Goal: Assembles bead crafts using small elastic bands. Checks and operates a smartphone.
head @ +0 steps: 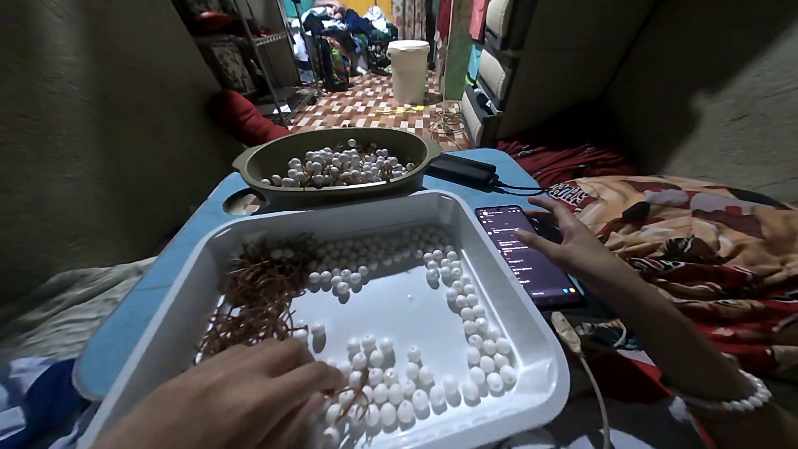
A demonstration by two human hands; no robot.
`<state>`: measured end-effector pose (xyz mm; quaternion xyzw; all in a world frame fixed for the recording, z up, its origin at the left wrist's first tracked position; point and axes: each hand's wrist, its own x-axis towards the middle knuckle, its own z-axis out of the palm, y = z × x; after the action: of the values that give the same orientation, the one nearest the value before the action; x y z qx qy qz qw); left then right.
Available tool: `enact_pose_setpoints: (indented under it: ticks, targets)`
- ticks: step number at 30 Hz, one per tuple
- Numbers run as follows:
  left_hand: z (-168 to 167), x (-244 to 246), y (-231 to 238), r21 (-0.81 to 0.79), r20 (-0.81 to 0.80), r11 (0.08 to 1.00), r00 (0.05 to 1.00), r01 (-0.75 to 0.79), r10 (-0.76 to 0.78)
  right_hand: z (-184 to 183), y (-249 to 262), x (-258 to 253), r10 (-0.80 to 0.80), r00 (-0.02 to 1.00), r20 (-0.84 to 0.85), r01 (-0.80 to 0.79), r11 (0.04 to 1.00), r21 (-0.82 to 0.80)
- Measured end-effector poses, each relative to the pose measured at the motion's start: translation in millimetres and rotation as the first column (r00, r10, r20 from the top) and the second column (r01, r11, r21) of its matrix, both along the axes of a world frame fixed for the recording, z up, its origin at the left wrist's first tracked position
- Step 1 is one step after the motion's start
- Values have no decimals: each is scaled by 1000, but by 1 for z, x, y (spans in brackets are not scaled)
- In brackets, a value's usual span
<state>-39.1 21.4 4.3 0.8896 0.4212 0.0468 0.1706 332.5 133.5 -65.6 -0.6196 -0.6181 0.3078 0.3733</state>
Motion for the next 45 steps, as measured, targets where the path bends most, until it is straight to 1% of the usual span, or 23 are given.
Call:
enact_pose_setpoints:
  ticks: [7,14,21,23,25,27,29,31,32,36,39,43,45]
  targets:
    - [-1,1,0,-26,-11,1000,1000,10,-10,-9,6,5,-20,998,63,16,998,58]
    - [-1,0,1,-29,-10,999,1000,17,-18,-6,7,14,9,999,-37,-9,1000,9]
    - [-1,0,1,-24,-17,1000,1000,14,-14,-3,9,21,37,998,-60,-38,999,-16]
    - [-1,0,1,-34,-19,999,1000,9,-10,-2,9,24,46,998,-44,-47,999,-19]
    - [-1,-1,1,-38,-22,999,1000,8,-9,1,8,26,70,998,-3,-70,997,-22]
    - [-1,-1,0,-37,-22,999,1000,2,-3,6,5,30,130,986,101,-127,991,-36]
    - [-1,-1,0,-33,-26,999,1000,0,-1,16,-7,32,200,951,236,-183,979,-92]
    - [-1,-1,0,-27,-24,1000,1000,0,-1,24,-23,30,218,922,319,-193,975,-109]
    - [-1,-1,0,-19,-18,1000,1000,3,-3,24,-29,29,211,916,340,-189,977,-98]
    - [-2,-1,0,-11,-6,1000,1000,7,-7,21,-40,14,227,922,315,-220,974,-58]
    - [-1,-1,0,4,1,1000,1000,25,-25,18,-45,-3,200,931,306,-196,980,-46]
    - [-1,0,-1,47,22,998,999,39,-40,15,-45,-4,140,879,455,-151,988,-12]
    - [-1,1,-2,61,25,998,999,32,-34,18,-45,2,146,843,518,-141,989,-50]
